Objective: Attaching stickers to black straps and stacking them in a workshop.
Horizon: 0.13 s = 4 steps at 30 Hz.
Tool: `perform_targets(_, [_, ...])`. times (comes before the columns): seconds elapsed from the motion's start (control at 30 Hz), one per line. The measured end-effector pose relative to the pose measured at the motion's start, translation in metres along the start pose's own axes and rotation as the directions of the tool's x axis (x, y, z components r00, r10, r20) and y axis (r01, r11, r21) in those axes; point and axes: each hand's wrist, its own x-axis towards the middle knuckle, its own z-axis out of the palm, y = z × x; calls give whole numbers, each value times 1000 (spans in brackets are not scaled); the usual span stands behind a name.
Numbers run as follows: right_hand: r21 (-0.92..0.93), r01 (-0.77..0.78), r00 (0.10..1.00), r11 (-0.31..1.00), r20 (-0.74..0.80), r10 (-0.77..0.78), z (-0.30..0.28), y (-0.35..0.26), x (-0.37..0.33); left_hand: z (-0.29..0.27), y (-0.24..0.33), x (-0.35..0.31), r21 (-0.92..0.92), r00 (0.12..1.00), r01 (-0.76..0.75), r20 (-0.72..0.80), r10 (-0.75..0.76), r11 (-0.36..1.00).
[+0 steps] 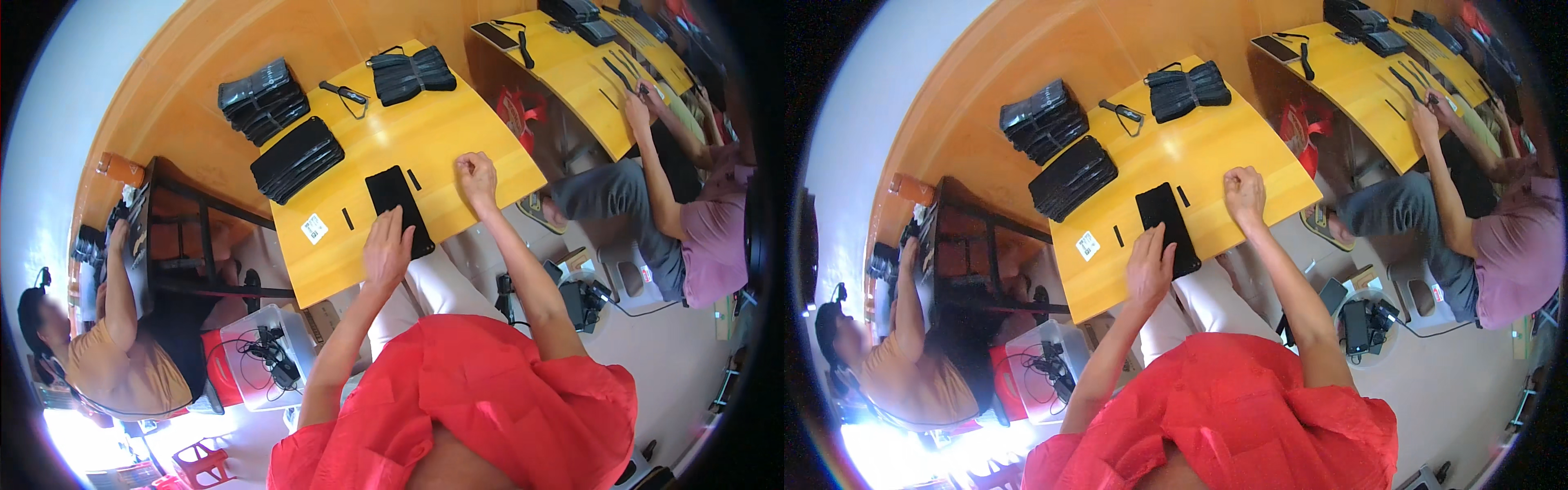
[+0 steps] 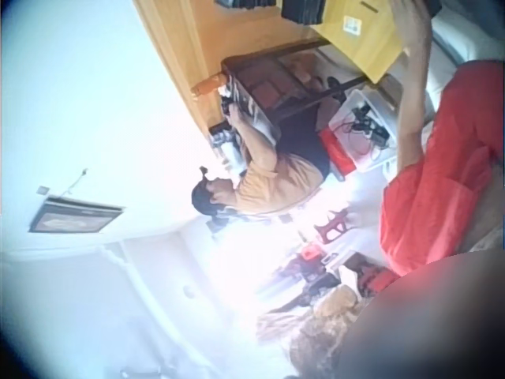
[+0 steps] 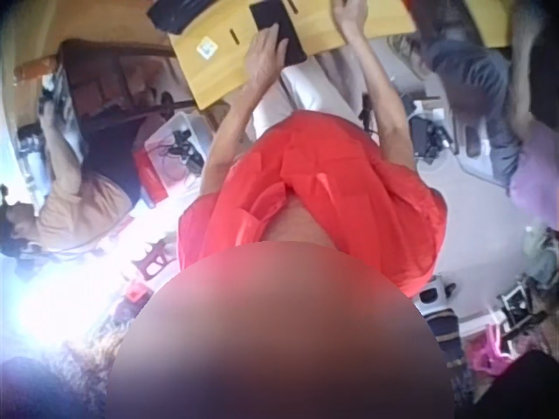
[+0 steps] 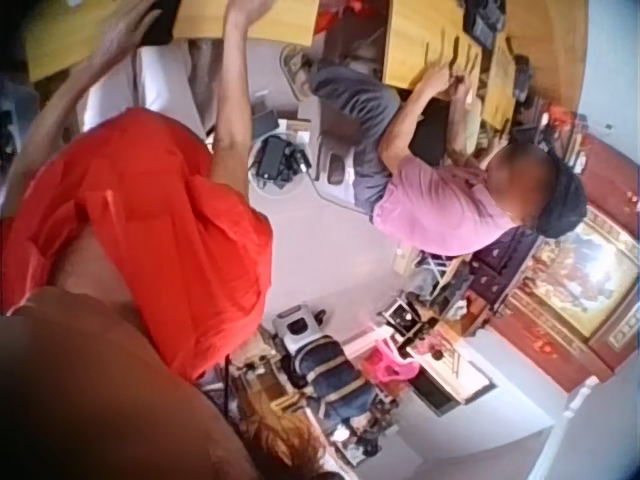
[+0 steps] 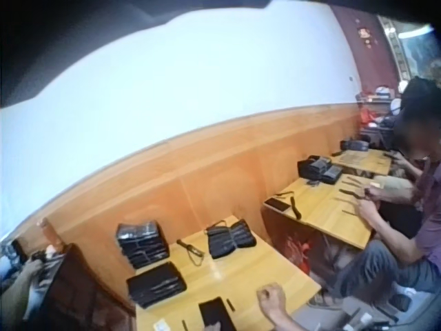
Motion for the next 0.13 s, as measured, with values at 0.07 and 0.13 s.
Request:
perform_targets(0.07, [49, -9, 1000, 999, 28, 8, 12, -23, -1, 13, 3, 7, 181, 1000, 2, 10, -4, 983])
perform_targets(0.13, [137, 271, 947, 953, 138, -289, 32, -52, -8, 33, 3, 5, 296, 977, 102, 150, -152, 950])
